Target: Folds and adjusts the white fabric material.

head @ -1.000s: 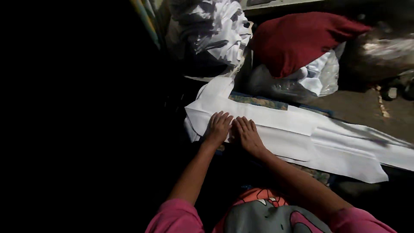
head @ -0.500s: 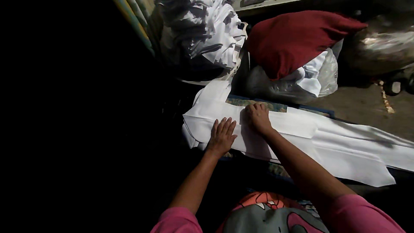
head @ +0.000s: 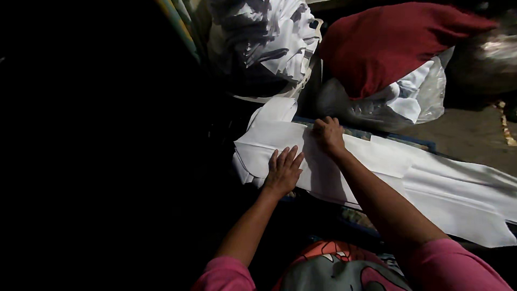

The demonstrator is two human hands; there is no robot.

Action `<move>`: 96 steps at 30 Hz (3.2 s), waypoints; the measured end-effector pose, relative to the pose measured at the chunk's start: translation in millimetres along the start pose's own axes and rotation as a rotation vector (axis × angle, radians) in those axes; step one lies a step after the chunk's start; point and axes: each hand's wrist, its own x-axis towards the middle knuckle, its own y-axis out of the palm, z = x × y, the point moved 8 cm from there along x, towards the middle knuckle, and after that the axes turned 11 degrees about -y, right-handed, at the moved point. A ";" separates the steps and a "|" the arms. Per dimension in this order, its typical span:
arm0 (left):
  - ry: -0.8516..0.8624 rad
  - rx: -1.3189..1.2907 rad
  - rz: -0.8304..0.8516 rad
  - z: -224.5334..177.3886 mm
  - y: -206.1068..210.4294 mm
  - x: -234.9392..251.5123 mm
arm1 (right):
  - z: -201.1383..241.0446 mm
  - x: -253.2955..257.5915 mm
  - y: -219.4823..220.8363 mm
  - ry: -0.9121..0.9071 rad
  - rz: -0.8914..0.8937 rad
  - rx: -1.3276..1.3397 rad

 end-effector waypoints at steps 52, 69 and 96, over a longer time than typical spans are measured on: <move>-0.765 -0.067 0.027 79.2 -67.2 -14.3 | -100.9 -273.2 -59.6 0.285 -0.157 -0.318; -0.324 -0.074 -0.035 -9.2 -43.9 9.9 | -190.6 -391.5 -154.2 1.084 -0.580 0.189; -0.079 -0.040 0.126 -98.3 17.9 10.4 | -197.5 -421.2 -128.6 1.095 -0.829 0.601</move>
